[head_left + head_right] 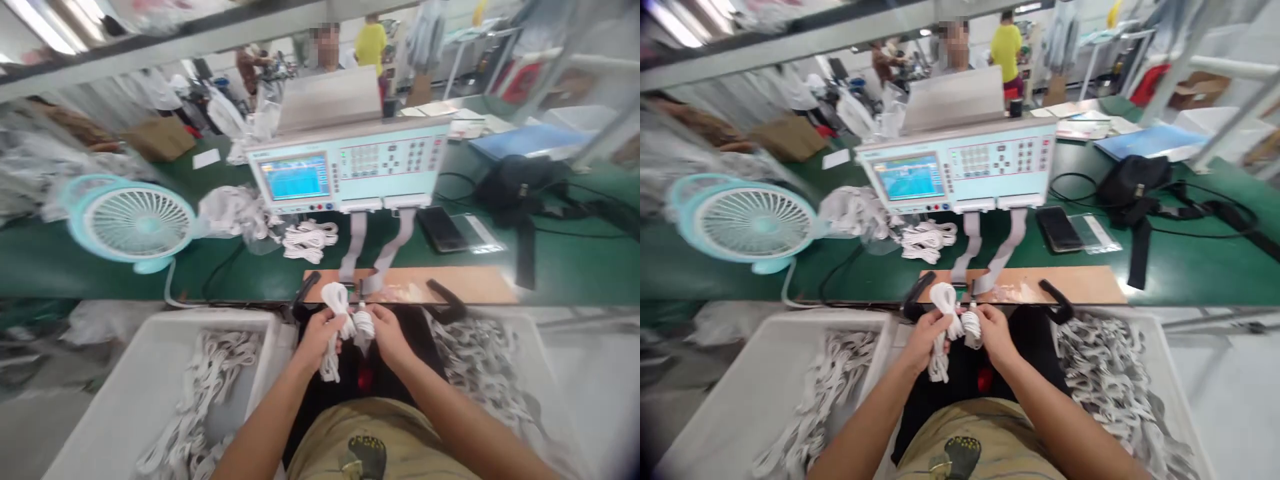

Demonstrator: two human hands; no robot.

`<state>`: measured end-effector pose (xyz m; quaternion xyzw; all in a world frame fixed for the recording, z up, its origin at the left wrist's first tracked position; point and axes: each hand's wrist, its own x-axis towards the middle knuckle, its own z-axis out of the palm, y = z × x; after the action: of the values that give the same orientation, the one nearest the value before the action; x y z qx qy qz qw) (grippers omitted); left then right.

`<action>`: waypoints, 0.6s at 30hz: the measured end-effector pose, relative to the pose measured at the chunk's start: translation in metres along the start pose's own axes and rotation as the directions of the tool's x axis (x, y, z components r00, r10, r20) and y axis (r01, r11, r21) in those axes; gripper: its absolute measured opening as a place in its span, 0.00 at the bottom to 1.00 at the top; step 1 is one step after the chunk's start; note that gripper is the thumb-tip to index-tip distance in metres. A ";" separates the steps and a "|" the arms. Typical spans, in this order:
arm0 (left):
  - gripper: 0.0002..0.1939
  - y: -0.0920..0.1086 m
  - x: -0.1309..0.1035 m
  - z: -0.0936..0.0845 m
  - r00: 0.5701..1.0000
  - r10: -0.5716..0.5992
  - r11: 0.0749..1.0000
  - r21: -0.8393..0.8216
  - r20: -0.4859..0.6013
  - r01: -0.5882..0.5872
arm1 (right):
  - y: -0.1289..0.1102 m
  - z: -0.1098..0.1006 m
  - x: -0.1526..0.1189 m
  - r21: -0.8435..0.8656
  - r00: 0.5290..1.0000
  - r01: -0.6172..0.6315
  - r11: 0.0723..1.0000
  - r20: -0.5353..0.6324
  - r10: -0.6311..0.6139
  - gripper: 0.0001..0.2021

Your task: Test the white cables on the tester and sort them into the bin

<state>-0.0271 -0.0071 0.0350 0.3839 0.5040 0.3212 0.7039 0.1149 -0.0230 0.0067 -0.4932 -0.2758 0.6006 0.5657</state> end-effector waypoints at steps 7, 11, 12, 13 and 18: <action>0.25 -0.021 -0.015 0.010 0.990 -0.122 0.984 0.125 -0.070 0.130 | 0.013 -0.015 -0.014 -0.059 1.000 -0.023 0.998 -0.014 0.022 0.17; 0.27 -0.042 -0.032 0.016 0.968 -0.243 0.955 0.188 0.065 0.228 | 0.031 -0.070 -0.044 -0.011 0.995 -0.086 0.996 -0.052 0.085 0.16; 0.27 -0.046 -0.035 0.016 0.968 -0.243 0.953 0.200 0.065 0.226 | 0.032 -0.090 -0.050 0.012 0.987 -0.064 0.998 -0.144 0.066 0.16; 0.26 -0.050 -0.037 0.015 0.971 -0.235 0.953 0.208 0.049 0.220 | 0.032 -0.113 -0.054 0.028 0.966 -0.029 0.999 -0.254 0.035 0.15; 0.26 -0.060 -0.039 0.014 0.979 -0.200 0.954 0.217 -0.045 0.205 | 0.005 -0.227 -0.052 -0.039 0.769 0.180 0.983 -0.617 -0.165 0.16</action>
<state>-0.0208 -0.0731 0.0043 0.4026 0.5809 0.1938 0.6804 0.3118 -0.1249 -0.0651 -0.6283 -0.1130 0.3548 0.6830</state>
